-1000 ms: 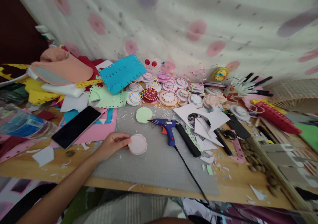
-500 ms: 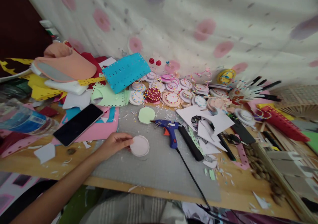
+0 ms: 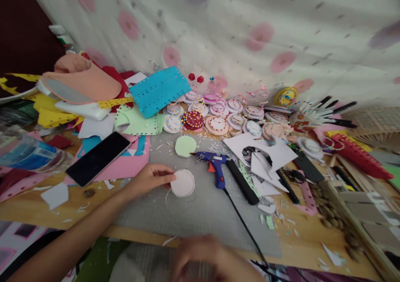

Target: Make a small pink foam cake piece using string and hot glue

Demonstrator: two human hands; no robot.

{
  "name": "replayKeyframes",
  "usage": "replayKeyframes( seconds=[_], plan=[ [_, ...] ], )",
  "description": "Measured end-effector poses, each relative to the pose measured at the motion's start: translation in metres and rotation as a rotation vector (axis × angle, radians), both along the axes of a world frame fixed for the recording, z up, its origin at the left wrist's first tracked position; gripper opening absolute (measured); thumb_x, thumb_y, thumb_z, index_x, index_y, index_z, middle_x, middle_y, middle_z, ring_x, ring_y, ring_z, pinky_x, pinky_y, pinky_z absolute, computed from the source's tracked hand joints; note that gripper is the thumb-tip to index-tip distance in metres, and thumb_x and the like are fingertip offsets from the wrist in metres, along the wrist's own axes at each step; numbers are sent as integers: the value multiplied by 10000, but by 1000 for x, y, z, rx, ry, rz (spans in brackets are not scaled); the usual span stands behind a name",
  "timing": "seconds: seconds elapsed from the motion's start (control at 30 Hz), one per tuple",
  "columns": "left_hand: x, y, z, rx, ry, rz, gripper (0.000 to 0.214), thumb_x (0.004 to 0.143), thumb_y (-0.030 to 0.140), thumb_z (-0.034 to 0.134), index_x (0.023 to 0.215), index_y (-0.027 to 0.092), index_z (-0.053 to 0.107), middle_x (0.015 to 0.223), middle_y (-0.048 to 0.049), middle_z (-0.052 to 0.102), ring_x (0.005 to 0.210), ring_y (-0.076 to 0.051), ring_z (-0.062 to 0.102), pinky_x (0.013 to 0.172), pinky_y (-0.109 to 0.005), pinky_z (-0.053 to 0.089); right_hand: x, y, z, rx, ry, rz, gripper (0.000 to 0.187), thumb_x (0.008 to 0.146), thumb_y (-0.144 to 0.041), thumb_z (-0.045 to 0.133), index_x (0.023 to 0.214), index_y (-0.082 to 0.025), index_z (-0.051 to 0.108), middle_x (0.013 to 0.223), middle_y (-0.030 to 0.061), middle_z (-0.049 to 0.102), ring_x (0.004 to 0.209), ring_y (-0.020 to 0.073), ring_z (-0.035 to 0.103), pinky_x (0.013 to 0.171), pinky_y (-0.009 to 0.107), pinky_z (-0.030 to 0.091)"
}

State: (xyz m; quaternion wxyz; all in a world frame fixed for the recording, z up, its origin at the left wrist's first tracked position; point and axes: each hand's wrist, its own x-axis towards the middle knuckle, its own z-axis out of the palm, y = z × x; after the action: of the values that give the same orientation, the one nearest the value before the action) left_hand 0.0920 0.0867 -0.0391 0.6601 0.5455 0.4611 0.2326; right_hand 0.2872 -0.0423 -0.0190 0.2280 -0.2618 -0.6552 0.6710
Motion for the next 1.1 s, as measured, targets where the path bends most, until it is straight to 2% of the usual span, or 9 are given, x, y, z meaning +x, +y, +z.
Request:
replayKeyframes(
  seconds=[0.07, 0.13, 0.17, 0.27, 0.4, 0.6, 0.77, 0.9, 1.1],
  plan=[
    [9, 10, 3, -8, -31, 0, 272, 683, 401, 762, 815, 163, 746, 791, -45, 752, 699, -172, 672, 653, -271, 553, 46, 17, 15, 156, -239, -468, 270, 951, -403, 452, 804, -216, 581, 762, 16, 648, 699, 154, 624, 664, 256, 484],
    [19, 20, 3, -6, -62, 6, 290, 681, 406, 766, 848, 170, 739, 838, -44, 752, 748, -170, 676, 681, -271, 557, 77, 40, 24, 330, -553, -764, 337, 945, -449, 432, 725, -212, 527, 597, -5, 557, 534, 142, 529, 523, 252, 390],
    [24, 24, 2, -4, -75, 11, 300, 677, 407, 770, 863, 174, 734, 856, -41, 751, 765, -169, 677, 691, -271, 558, 86, 54, 24, 389, -742, -827, 367, 935, -476, 441, 695, -211, 522, 563, -3, 548, 512, 148, 517, 517, 263, 360],
    [34, 30, -3, 0, -87, 19, 319, 660, 394, 783, 880, 171, 721, 872, -40, 749, 772, -170, 676, 696, -277, 559, 84, 88, 13, 394, -1216, -782, 475, 920, -566, 413, 641, -204, 546, 608, 75, 638, 597, 227, 615, 535, 296, 335],
    [32, 30, -7, -10, -47, -4, 287, 658, 345, 792, 859, 153, 724, 784, -36, 739, 717, -166, 667, 657, -260, 542, 57, 98, -9, 349, -1436, -716, 456, 877, -609, 456, 844, -174, 587, 759, 148, 714, 693, 312, 691, 525, 308, 350],
    [24, 29, -7, 167, 137, -82, 267, 757, 358, 713, 944, 168, 719, 840, -38, 739, 790, -182, 676, 708, -259, 533, 55, 87, -19, 267, -1290, -857, 311, 823, -512, 549, 891, -211, 507, 760, 87, 695, 700, 287, 686, 546, 297, 379],
    [24, 25, -8, 376, 309, -101, 234, 821, 364, 646, 961, 189, 712, 877, -29, 710, 778, -162, 651, 678, -241, 515, 65, 87, -24, 119, -845, -1015, 360, 732, -467, 635, 929, -217, 468, 685, -4, 610, 553, 190, 563, 517, 282, 405],
    [25, 21, -13, 536, 372, -111, 217, 817, 346, 660, 961, 188, 699, 896, -28, 667, 727, -138, 611, 652, -235, 498, 65, 86, -17, 1, -540, -1121, 352, 722, -398, 655, 978, -210, 505, 712, -24, 580, 554, 149, 511, 505, 261, 420],
    [25, 18, -17, 603, 413, -160, 188, 843, 286, 643, 1007, 205, 689, 912, -19, 620, 747, -134, 580, 672, -239, 466, 68, 84, -3, -134, -406, -1239, 357, 696, -437, 734, 858, -241, 483, 607, -60, 504, 491, 124, 443, 445, 243, 379]
  ],
)
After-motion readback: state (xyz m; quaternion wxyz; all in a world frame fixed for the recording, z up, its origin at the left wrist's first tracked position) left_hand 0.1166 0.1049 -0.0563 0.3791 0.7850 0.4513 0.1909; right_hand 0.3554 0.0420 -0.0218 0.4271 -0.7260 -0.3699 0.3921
